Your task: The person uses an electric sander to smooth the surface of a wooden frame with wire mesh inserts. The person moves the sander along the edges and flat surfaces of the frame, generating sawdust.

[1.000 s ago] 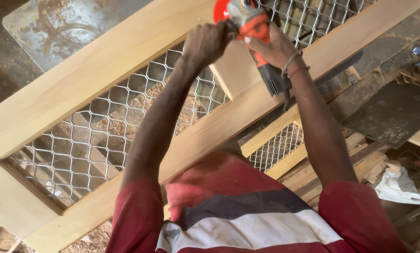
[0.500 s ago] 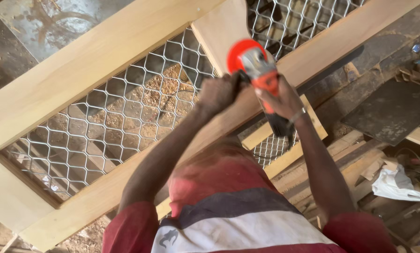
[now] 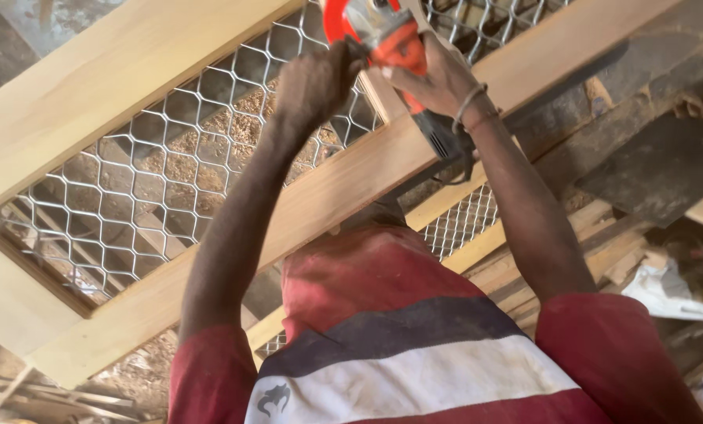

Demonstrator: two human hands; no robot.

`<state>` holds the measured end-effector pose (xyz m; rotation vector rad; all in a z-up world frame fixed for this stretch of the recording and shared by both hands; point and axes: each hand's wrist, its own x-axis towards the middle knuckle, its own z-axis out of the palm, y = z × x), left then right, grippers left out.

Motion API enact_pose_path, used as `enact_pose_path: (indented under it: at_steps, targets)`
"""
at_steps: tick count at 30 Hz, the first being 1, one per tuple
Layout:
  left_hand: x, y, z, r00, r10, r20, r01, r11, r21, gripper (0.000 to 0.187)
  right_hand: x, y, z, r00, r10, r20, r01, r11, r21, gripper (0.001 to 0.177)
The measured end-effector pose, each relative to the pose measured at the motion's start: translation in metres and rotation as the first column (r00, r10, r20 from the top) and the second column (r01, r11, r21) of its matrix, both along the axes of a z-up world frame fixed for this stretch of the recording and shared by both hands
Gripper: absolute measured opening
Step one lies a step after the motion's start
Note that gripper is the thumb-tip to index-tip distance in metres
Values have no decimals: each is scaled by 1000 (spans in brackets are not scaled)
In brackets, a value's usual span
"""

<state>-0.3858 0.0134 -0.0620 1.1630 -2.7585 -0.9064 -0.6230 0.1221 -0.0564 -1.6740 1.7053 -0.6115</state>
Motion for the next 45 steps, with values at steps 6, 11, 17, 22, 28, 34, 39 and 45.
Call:
enact_pose_path:
  at_steps: [6,11,17,22,28,34,39,45]
  targets:
    - [-12,73,-9,993,-100,63,93,989,111,47,8,96,22,975,-219,35,208,959,191,73]
    - [-6,128,-9,988,-152,27,149,985,83,47,30,152,43,954,-284,98,263,947,186,80]
    - [56,189,9,996,-24,-88,30,998,63,40,81,189,43,950,-252,185,181,926,331,85]
    - [150,231,44,966,186,-180,-186,982,14,28,148,186,38,997,-33,66,11,949,314,75]
    - [172,249,59,948,319,-22,-320,947,-40,38,168,177,34,984,113,139,-135,977,166,79]
    - [75,230,35,971,234,-44,-229,969,94,37,68,178,29,992,5,124,-34,971,235,79]
    - [-74,193,21,995,84,-50,-77,990,116,43,-58,184,22,976,-195,92,156,932,326,84]
    - [-153,194,16,965,20,-262,-31,999,-35,66,-182,240,1,844,-434,315,339,887,314,67]
